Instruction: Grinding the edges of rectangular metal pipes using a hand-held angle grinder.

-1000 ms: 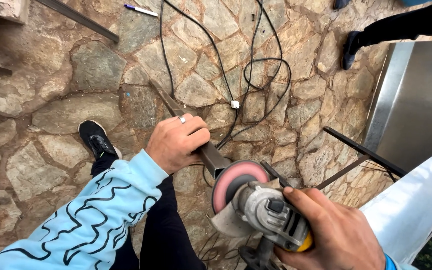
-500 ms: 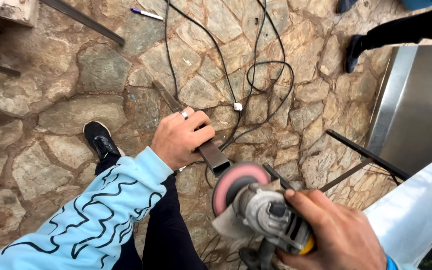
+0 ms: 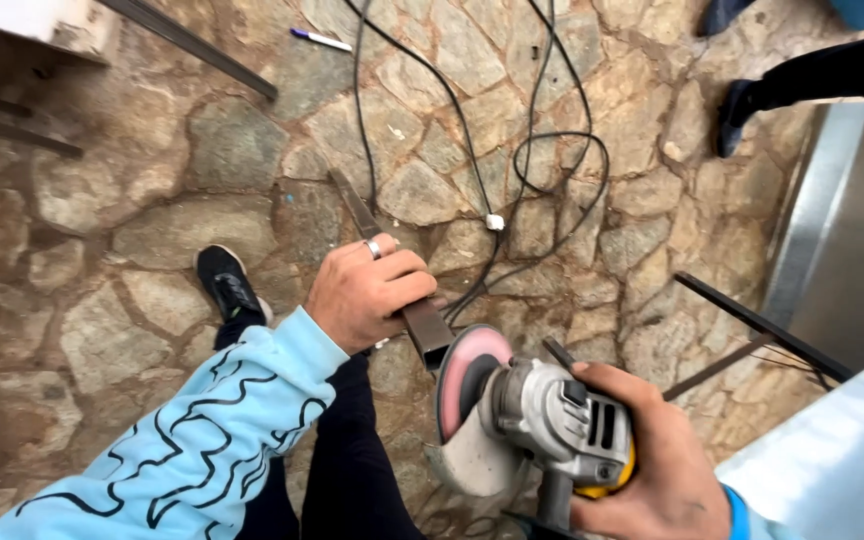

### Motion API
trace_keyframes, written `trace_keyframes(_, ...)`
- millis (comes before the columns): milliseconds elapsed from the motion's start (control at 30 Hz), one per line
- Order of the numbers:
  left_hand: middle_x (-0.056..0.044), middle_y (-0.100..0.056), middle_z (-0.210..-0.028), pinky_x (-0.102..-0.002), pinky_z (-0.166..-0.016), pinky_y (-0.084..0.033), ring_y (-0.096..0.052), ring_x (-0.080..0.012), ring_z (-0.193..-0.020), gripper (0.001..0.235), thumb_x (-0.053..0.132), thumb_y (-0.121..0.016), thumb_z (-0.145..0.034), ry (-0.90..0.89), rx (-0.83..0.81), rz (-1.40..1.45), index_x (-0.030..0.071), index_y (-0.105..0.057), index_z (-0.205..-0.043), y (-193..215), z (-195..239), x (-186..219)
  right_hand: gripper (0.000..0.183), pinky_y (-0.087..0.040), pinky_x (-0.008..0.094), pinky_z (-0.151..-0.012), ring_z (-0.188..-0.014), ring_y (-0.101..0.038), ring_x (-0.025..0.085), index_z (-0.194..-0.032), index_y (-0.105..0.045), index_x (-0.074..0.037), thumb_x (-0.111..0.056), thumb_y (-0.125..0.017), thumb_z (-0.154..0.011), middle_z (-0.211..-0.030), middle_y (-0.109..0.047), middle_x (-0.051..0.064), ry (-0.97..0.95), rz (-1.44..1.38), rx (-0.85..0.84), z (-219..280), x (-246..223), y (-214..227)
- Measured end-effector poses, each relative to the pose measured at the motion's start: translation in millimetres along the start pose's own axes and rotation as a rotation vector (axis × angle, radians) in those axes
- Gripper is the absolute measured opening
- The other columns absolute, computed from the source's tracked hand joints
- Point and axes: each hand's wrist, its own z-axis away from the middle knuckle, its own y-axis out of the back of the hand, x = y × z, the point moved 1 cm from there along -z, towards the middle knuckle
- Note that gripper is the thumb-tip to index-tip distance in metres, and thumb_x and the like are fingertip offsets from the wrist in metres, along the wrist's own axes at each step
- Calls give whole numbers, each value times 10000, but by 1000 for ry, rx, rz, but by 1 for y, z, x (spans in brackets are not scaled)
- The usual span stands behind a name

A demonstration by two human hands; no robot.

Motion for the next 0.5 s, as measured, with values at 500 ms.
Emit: trace_keyframes(500,25,-663,-907,-361,-614,-498,-592,-224,-775,227,302,-838,-836,37,-82,-57,153,-669,-859,19,3,1,1035,-506,374,-1020,-1180,-676,265,-1405,-457,-27,-223,-1004,-548,-1277,-666,194,113,-378,41,14,53,-61)
